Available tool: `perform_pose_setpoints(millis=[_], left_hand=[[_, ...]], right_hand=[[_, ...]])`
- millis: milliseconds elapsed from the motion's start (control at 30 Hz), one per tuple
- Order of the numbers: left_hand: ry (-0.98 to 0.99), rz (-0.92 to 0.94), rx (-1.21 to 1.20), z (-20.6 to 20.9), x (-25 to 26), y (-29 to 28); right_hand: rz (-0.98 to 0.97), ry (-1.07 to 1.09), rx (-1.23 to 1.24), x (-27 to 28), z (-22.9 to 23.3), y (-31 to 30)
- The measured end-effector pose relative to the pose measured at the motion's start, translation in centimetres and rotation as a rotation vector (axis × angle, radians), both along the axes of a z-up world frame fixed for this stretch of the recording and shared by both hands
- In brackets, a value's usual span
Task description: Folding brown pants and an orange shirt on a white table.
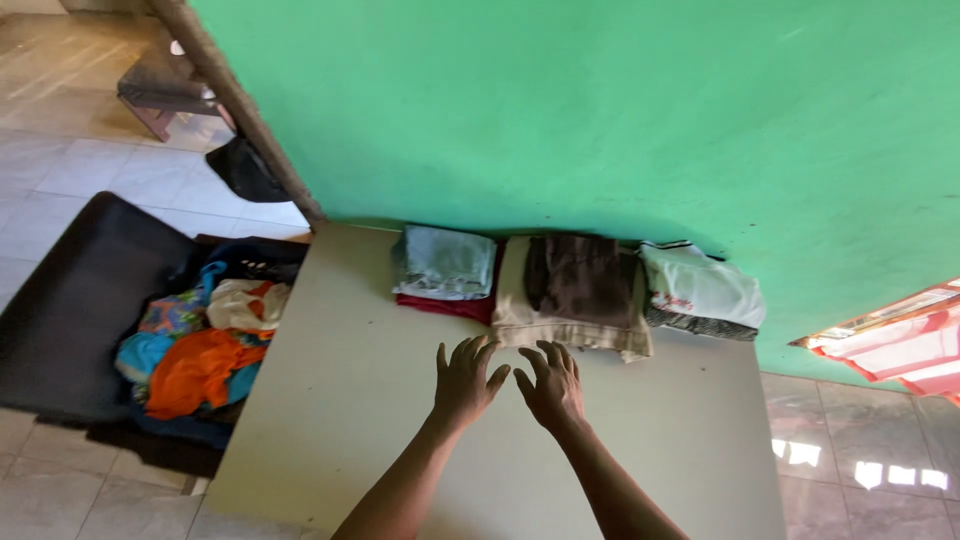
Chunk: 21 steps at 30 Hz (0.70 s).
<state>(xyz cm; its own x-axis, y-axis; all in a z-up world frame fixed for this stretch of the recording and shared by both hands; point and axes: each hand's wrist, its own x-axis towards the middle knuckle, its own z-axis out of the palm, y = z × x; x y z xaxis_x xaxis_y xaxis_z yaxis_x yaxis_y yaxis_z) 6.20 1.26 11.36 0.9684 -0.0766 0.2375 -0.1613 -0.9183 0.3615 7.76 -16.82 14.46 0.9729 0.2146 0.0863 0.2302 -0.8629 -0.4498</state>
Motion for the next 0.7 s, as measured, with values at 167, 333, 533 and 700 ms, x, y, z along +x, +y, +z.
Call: perform_pose_setpoints(millis=[167,333,533,700], left_hand=[[0.079,-0.019,-0.115,1.6,-6.1,9.9],[0.125,-0.05,-0.143,1.1,-10.9,22.0],[0.097,-0.005,-0.157,0.2,-15.4,32.7],[0.073,0.016,-0.223,0.2,-17.7,37.4]], right_hand=[[0.062,0.005,0.056,-4.8,0.5,8.9],[0.049,0.001,0.102,-9.4,0.5,20.1],[0.14,-0.028,0.115,-13.4,0.0,30.4],[0.199,-0.021,0.126,-15.1,-0.3,35.7]])
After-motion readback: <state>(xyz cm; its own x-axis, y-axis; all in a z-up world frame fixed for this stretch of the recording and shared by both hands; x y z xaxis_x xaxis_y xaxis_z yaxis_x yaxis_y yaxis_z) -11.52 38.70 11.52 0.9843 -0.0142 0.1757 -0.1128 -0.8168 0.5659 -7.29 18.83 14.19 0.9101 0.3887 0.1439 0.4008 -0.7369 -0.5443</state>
